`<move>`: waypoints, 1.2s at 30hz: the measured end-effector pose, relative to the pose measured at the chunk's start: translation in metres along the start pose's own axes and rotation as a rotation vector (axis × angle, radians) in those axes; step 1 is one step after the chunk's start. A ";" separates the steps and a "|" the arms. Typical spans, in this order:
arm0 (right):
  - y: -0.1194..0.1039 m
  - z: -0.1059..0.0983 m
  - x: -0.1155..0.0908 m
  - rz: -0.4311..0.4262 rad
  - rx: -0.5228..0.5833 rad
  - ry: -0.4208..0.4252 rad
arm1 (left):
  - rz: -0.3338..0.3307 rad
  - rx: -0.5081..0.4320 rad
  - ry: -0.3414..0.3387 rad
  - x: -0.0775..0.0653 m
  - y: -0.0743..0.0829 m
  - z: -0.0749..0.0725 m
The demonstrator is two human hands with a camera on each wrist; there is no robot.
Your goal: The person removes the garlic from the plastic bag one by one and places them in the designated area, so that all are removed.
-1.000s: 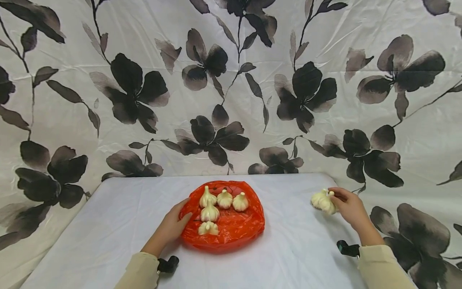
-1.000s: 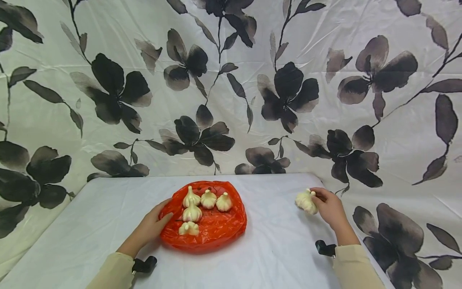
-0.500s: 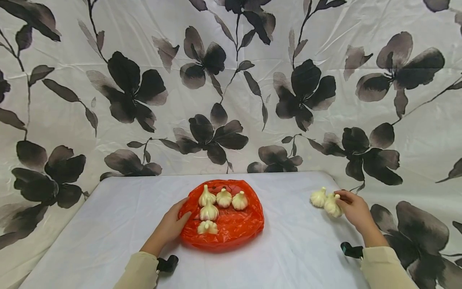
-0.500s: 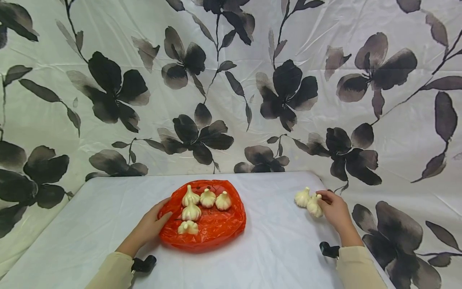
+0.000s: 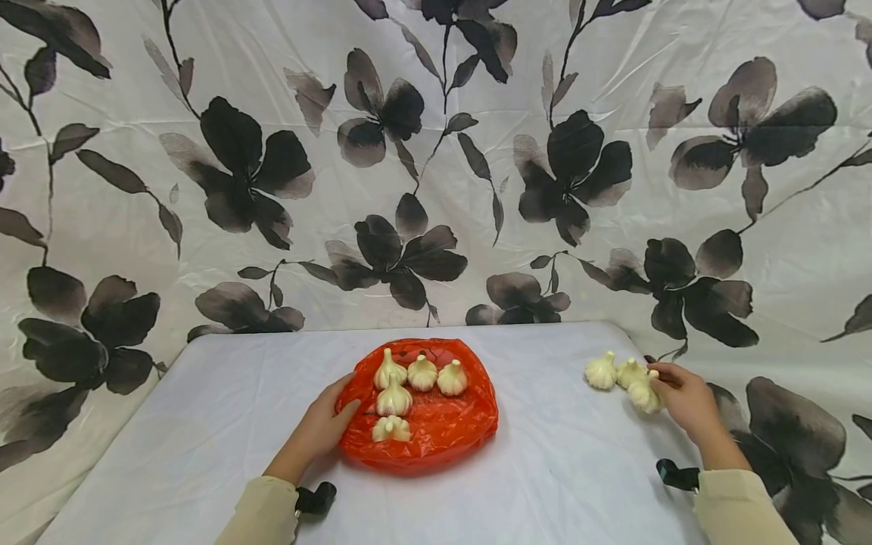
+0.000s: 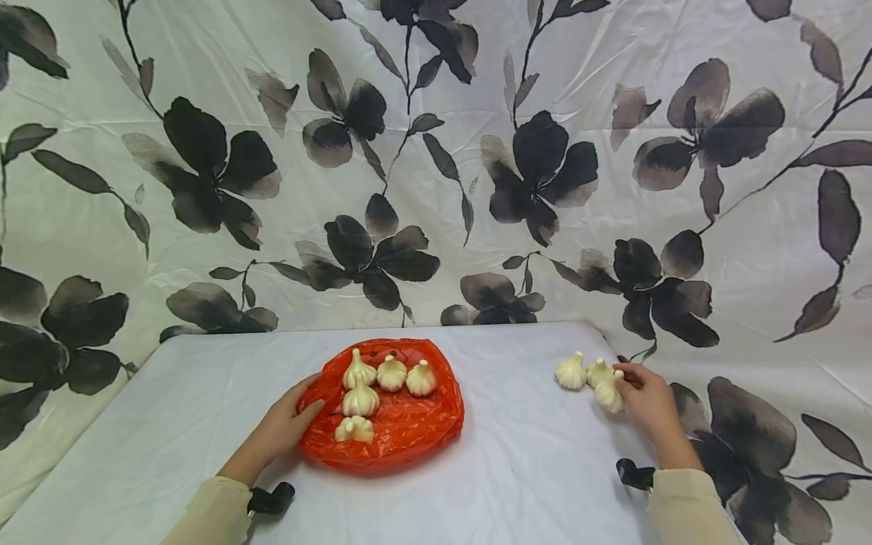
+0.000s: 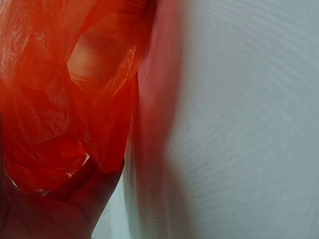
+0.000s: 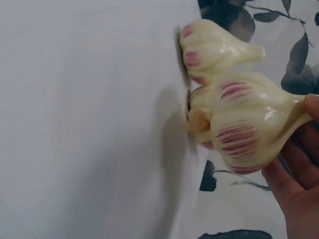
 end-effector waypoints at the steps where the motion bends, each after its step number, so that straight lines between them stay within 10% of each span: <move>1: 0.001 0.000 0.000 0.007 -0.004 -0.001 | 0.001 0.000 0.001 0.000 0.000 0.000; 36: 0.031 -0.001 0.013 0.204 -0.047 0.116 | -0.049 0.002 -0.012 0.001 -0.001 0.002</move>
Point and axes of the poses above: each hand's wrist, its own x-axis towards the middle knuckle, its own z-axis out of the palm, y = z × x, the point moved 5 cm from there along x, towards the middle knuckle, and after that the axes turned 9 degrees about -x, right-handed, at the moved point
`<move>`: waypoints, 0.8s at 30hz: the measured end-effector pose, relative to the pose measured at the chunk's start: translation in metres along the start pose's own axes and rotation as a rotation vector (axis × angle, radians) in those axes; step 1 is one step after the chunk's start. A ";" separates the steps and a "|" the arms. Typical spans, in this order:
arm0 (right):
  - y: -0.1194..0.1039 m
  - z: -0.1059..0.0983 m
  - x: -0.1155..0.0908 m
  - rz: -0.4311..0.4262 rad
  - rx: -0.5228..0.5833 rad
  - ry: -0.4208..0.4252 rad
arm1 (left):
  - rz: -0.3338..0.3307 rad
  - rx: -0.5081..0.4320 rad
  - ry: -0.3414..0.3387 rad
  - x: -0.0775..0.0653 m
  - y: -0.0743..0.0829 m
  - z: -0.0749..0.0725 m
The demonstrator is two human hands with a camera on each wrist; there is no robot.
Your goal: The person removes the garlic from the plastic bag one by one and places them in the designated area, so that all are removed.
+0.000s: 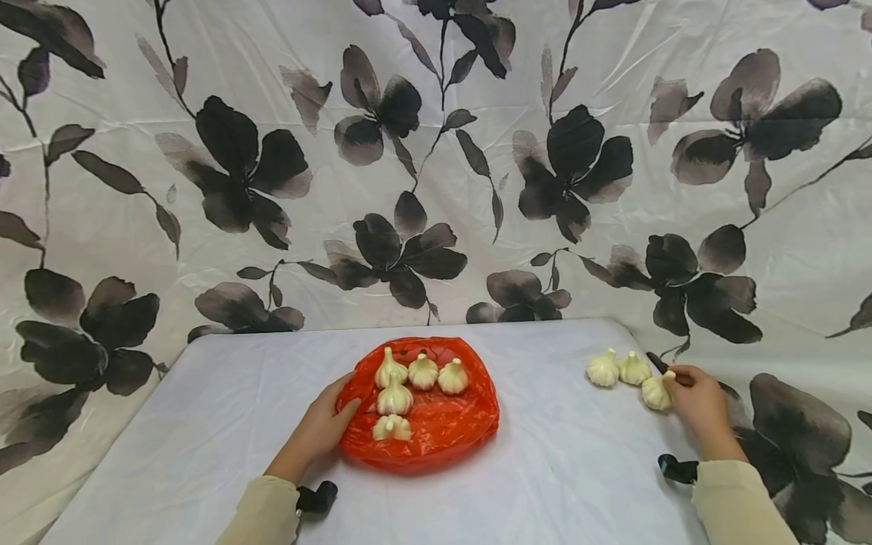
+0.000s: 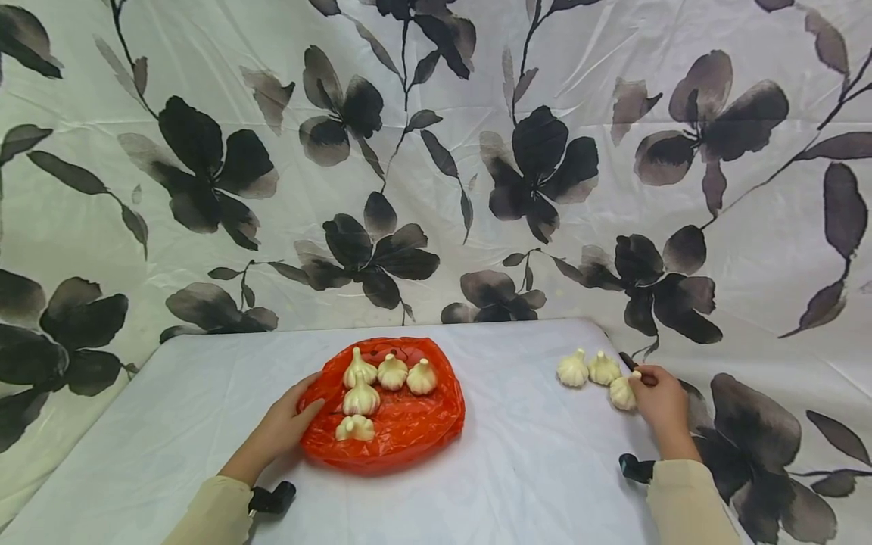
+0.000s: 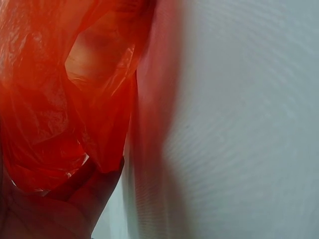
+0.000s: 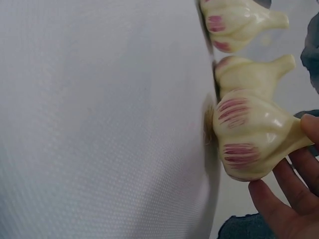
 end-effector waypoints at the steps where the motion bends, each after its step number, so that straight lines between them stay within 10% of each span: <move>1: 0.001 0.000 0.000 0.001 0.002 -0.003 | -0.003 -0.003 0.000 0.000 0.000 0.000; 24: 0.019 -0.002 0.005 0.047 0.016 0.002 | -0.001 -0.008 0.006 -0.001 -0.001 -0.001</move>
Point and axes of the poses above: each hand's wrist, its own x-axis towards the middle knuckle, its own z-axis out of the palm, y = z × x, the point moved 5 cm from there along x, towards the middle knuckle, and after that the axes turned 9 degrees about -x, right-handed, at the moved point
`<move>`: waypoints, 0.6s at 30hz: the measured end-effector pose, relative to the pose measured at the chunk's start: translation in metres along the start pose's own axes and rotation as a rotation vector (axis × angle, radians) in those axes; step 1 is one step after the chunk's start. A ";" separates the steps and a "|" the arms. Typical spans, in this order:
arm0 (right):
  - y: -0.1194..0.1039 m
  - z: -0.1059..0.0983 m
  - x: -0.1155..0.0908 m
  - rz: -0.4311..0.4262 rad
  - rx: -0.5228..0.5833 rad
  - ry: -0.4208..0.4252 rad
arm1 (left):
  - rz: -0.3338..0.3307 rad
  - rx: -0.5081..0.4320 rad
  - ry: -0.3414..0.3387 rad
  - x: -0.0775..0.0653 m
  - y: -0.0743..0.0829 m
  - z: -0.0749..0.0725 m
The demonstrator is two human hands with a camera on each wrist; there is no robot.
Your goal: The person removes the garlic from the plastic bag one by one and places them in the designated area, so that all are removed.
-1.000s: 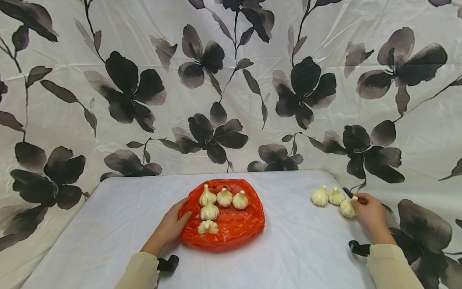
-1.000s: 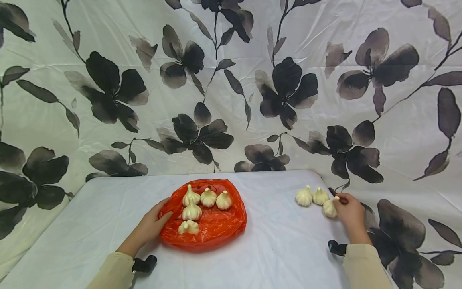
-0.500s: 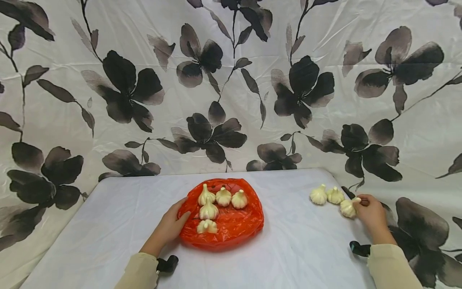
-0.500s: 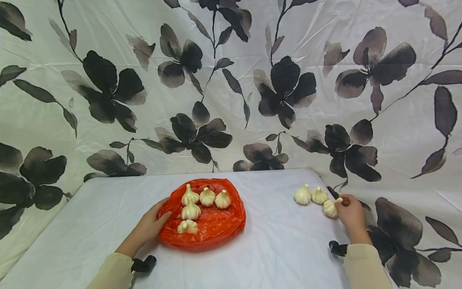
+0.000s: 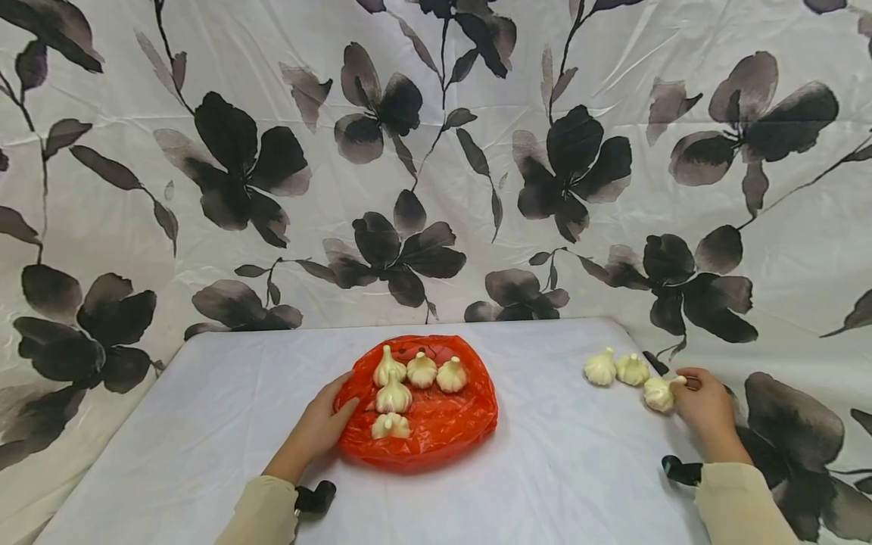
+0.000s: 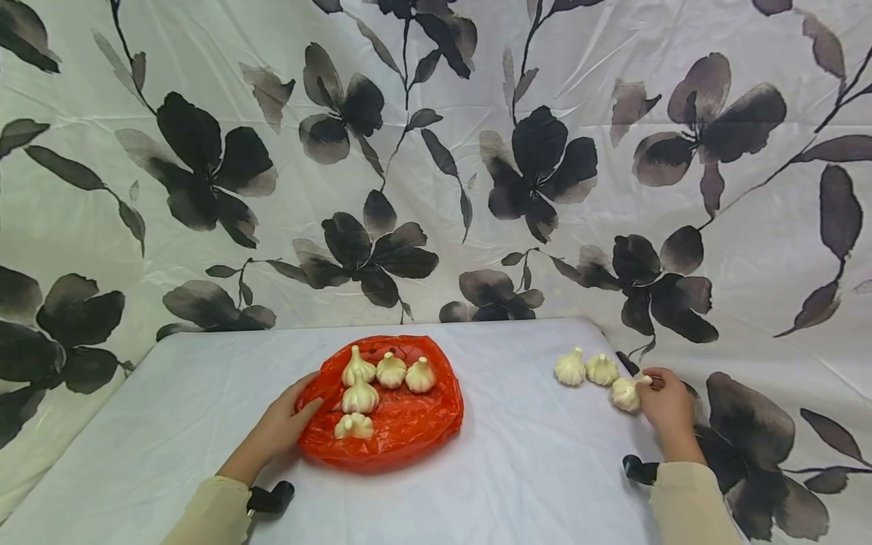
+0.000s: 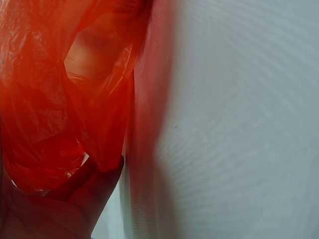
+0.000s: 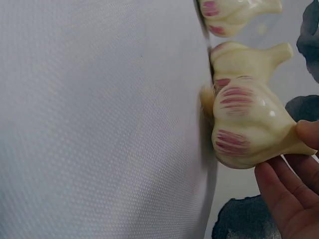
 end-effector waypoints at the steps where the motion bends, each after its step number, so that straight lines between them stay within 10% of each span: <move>1: 0.000 0.000 0.000 -0.003 -0.001 -0.004 | -0.001 0.000 0.000 0.000 0.000 0.000; 18: -0.003 0.002 -0.003 0.038 -0.003 -0.071 | 0.006 0.008 0.004 0.000 0.000 0.000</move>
Point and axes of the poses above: each hand's wrist, its own x-axis towards the middle knuckle, its own z-axis out of the palm, y = z × x, the point moved 5 cm from there along x, towards the middle knuckle, and after that the axes turned 9 degrees about -x, right-handed, at the moved point
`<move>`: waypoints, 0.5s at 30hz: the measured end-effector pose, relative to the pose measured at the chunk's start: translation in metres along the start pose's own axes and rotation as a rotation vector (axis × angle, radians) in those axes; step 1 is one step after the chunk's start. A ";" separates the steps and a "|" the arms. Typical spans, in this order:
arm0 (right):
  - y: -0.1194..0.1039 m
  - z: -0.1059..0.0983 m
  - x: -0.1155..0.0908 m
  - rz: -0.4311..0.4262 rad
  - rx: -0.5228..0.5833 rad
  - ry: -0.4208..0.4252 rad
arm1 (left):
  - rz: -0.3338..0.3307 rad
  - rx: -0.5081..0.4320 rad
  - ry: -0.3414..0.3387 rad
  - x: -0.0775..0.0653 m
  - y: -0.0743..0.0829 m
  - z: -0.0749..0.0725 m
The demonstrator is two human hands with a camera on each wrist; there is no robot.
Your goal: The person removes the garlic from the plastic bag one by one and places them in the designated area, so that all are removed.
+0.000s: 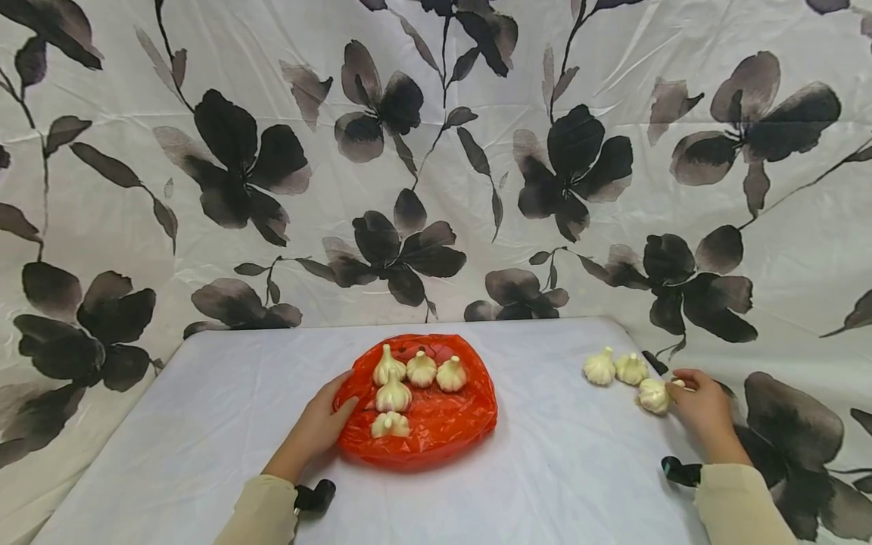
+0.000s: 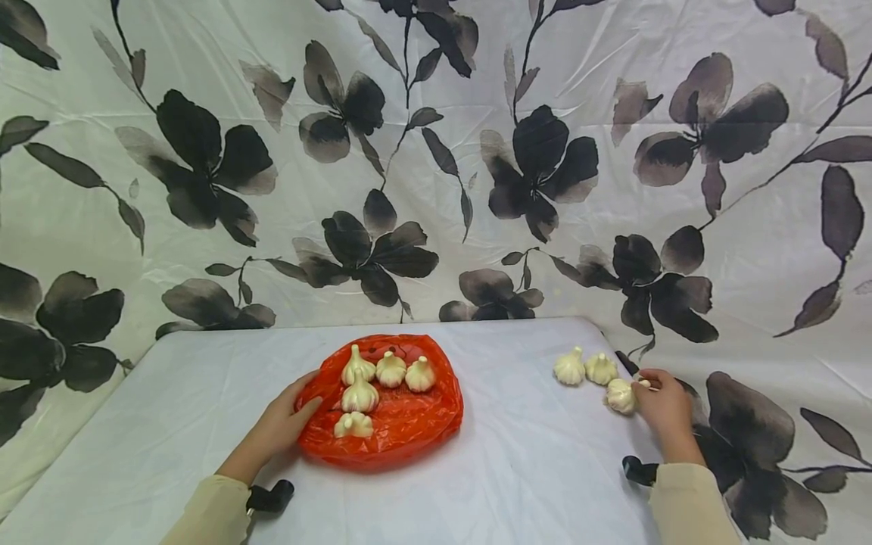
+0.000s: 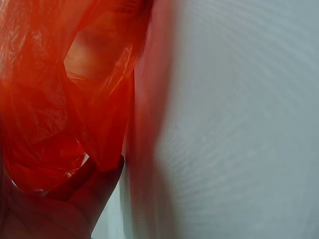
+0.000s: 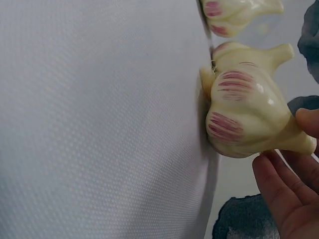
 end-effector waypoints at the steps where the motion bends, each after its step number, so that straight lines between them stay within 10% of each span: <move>1: -0.001 -0.001 0.000 0.000 0.002 -0.002 | 0.000 -0.004 0.001 0.000 0.000 0.000; 15: -0.037 -0.014 -0.015 -0.145 -0.169 0.033 | -0.013 -0.018 -0.003 0.000 -0.002 0.000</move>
Point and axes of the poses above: each hand's wrist, its own x-axis towards the middle knuckle, its own z-axis out of the palm, y = z × x, the point moved 5 cm from there along x, towards the middle knuckle, and after that the axes turned 9 degrees about -x, right-handed, at the moved point
